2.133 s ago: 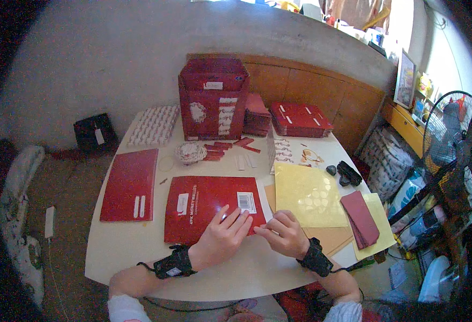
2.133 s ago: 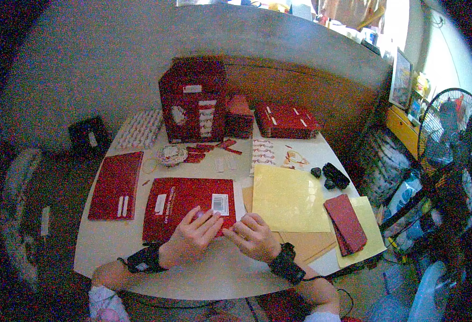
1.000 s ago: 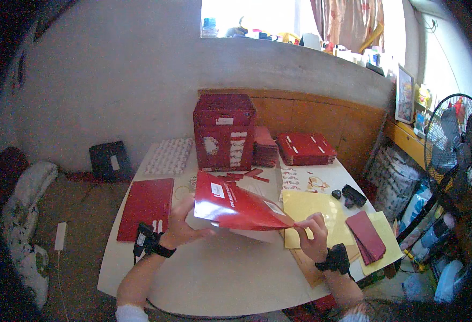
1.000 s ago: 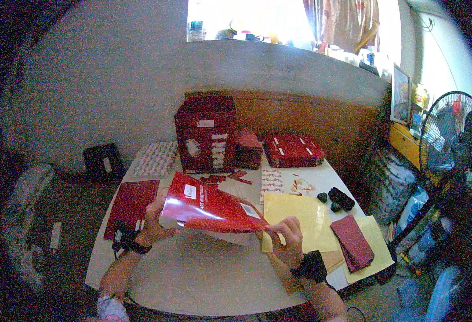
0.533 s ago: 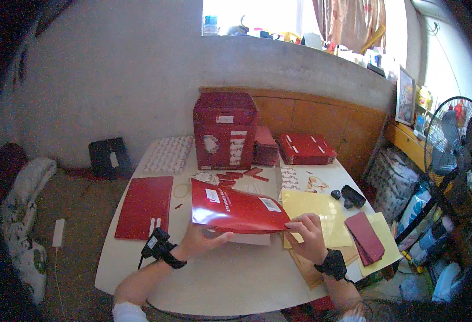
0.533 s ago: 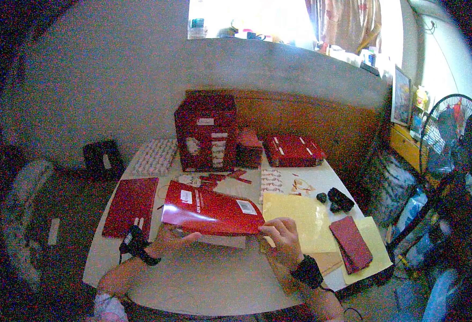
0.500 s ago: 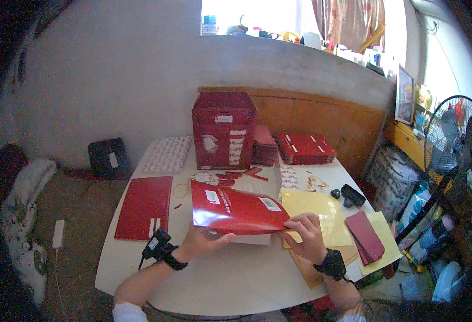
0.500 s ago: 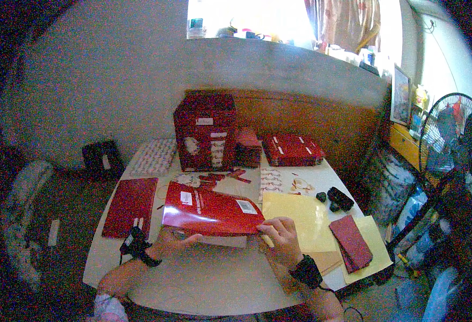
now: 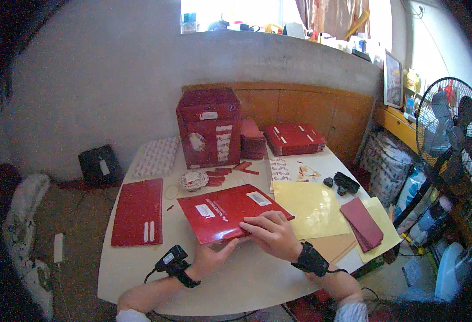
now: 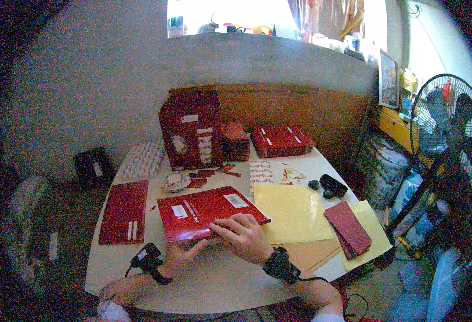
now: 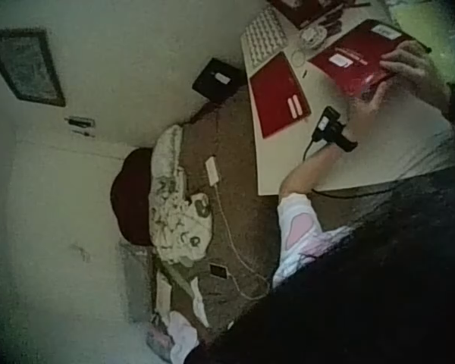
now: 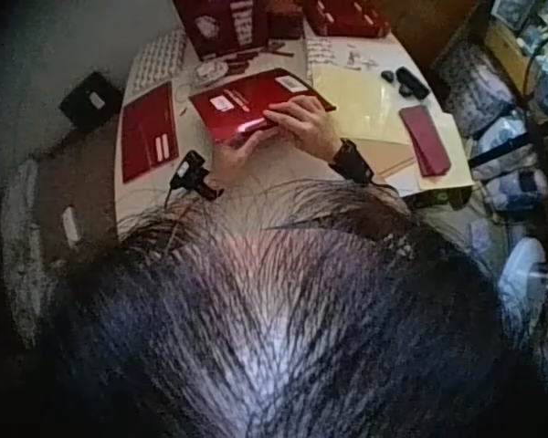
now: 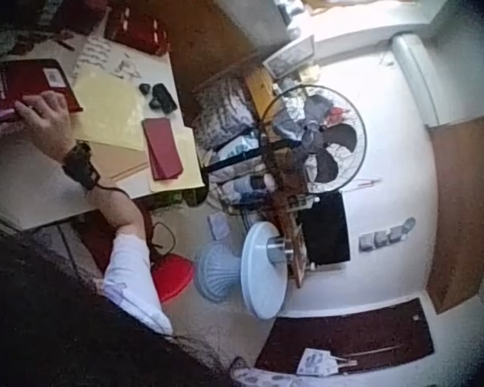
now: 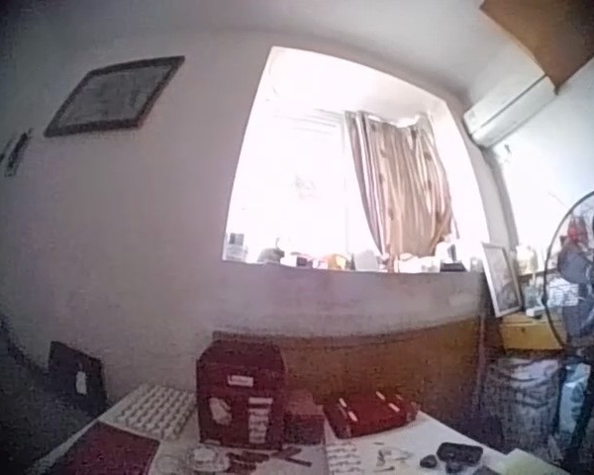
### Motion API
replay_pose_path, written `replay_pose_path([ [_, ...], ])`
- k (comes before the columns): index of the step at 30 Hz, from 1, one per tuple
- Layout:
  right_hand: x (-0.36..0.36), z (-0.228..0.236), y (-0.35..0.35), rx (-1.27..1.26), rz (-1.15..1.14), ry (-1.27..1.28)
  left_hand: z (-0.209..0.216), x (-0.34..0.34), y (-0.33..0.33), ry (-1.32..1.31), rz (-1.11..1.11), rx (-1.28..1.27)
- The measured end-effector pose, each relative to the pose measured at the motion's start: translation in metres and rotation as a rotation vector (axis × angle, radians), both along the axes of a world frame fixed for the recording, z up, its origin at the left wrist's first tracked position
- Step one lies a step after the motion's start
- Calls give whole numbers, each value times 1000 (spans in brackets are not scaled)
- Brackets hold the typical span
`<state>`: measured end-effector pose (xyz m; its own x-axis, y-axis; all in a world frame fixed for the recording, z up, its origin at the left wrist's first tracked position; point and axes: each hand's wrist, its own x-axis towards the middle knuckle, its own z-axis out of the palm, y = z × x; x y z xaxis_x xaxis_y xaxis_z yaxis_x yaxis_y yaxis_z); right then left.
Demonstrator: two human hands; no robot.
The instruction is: Assembling and folding red paper folders or wallets at a desk.
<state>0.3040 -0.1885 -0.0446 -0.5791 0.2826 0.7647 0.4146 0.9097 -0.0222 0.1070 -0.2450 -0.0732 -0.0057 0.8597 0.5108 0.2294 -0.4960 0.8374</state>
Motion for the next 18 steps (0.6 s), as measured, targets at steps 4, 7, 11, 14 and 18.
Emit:
replay_pose_path([
  [4, 3, -7, 2, 34, -2, 6, 2, 4, -3, 61, 14, 46],
  [7, 0, -10, 1, 39, 3, 31, -17, 1, 2, 29, 2, -29],
  [11, 1, -12, -1, 82, -16, 56, -13, -6, 8, 80, -60, 52],
  [14, 10, -9, 2, 102, -23, 136, 4, -19, 13, 141, -5, 160],
  [18, 12, -14, 4, 143, -59, 141, 15, -33, 21, 292, 308, 776],
])
